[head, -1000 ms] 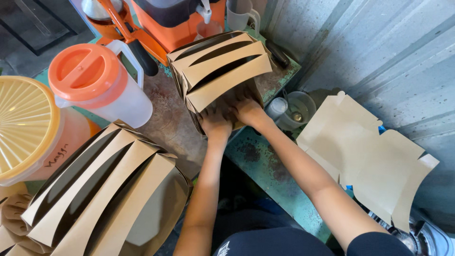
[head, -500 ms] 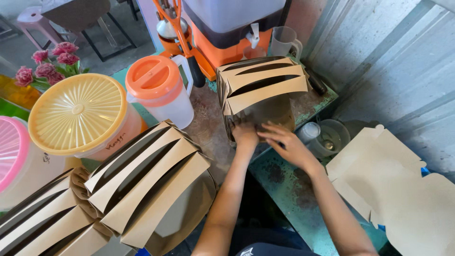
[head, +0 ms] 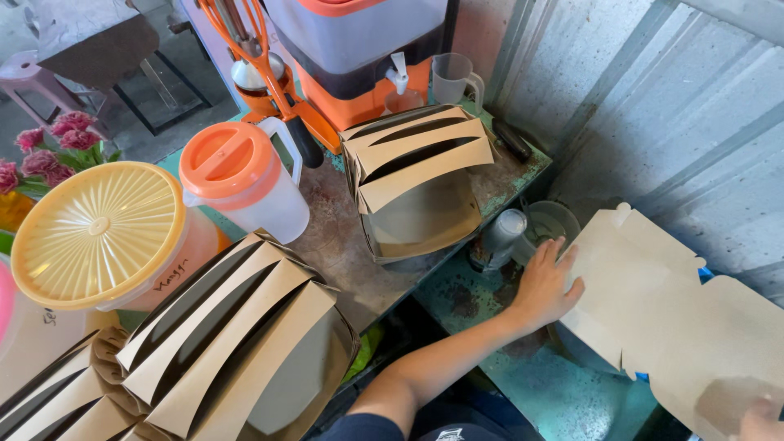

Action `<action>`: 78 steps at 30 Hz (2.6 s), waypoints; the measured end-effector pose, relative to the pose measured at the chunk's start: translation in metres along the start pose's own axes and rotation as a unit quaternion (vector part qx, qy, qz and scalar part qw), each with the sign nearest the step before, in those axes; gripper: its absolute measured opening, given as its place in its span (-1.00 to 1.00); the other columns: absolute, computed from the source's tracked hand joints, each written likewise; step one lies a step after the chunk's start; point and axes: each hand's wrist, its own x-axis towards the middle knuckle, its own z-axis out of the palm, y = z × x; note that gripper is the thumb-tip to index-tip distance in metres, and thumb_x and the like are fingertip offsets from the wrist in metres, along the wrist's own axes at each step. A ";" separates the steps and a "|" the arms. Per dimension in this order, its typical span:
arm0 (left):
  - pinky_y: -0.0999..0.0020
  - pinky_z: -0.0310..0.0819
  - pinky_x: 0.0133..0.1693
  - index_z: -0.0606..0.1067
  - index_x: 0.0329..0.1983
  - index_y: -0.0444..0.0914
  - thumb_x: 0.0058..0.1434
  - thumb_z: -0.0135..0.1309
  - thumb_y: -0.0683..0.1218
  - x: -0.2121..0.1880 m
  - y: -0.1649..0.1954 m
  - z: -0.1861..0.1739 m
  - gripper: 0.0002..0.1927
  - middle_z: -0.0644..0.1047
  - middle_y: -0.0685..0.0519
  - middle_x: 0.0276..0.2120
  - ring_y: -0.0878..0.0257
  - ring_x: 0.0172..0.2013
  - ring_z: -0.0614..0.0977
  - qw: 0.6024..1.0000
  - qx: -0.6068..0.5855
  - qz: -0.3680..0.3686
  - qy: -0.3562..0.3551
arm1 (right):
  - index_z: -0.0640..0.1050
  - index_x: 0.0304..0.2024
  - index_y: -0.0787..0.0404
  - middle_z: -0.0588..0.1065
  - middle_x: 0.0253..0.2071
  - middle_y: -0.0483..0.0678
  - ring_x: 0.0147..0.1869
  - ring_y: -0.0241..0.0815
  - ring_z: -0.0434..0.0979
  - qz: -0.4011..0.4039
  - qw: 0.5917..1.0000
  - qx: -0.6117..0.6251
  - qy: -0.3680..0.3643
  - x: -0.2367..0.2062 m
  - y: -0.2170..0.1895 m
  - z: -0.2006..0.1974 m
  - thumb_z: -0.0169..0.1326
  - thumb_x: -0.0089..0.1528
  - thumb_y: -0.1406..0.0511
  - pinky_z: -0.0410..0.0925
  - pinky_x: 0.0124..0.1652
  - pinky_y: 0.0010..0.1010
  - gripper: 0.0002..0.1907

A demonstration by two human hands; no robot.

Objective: The person folds flat cardboard sheets into small paper boxes by hand, tucking flaps and creasing edges to form the box shape. They place each completed box on a stack on the counter and repeat the process with additional sheets.

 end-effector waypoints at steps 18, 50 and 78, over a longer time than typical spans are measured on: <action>-0.10 0.17 0.31 0.06 0.46 -0.48 0.18 0.16 -0.03 -0.005 -0.023 0.054 -0.12 0.14 -0.50 0.39 -0.30 0.35 0.27 0.982 -0.021 -0.113 -0.149 | 0.46 0.25 0.49 0.54 0.02 0.37 0.03 0.32 0.57 -0.205 0.965 -0.130 0.099 -0.059 -0.012 -0.048 0.23 0.29 0.12 0.43 -0.01 0.00 -0.34; 0.37 0.40 -0.02 0.39 0.16 -0.33 0.55 -0.23 -0.12 -0.016 -0.025 -0.129 -0.74 0.55 -0.03 -0.14 0.25 -0.12 0.54 0.949 -0.257 -0.181 -0.027 | 0.53 0.08 0.32 0.54 -0.02 -0.20 0.07 -0.42 0.48 -0.157 0.848 0.322 -0.390 -0.137 -0.015 -0.150 0.14 0.25 0.43 0.34 -0.02 -0.52 -0.67; 0.41 0.36 -0.19 0.60 -0.08 -0.32 0.51 -0.09 0.16 -0.050 -0.065 -0.178 -0.53 0.53 -0.03 -0.41 0.28 -0.32 0.47 0.921 -0.161 -0.344 -0.087 | 0.63 0.05 0.28 0.65 -0.01 0.09 0.06 -0.06 0.66 -0.303 0.753 0.255 -0.525 -0.127 -0.043 -0.057 0.19 0.23 0.32 0.44 0.05 -0.32 -0.66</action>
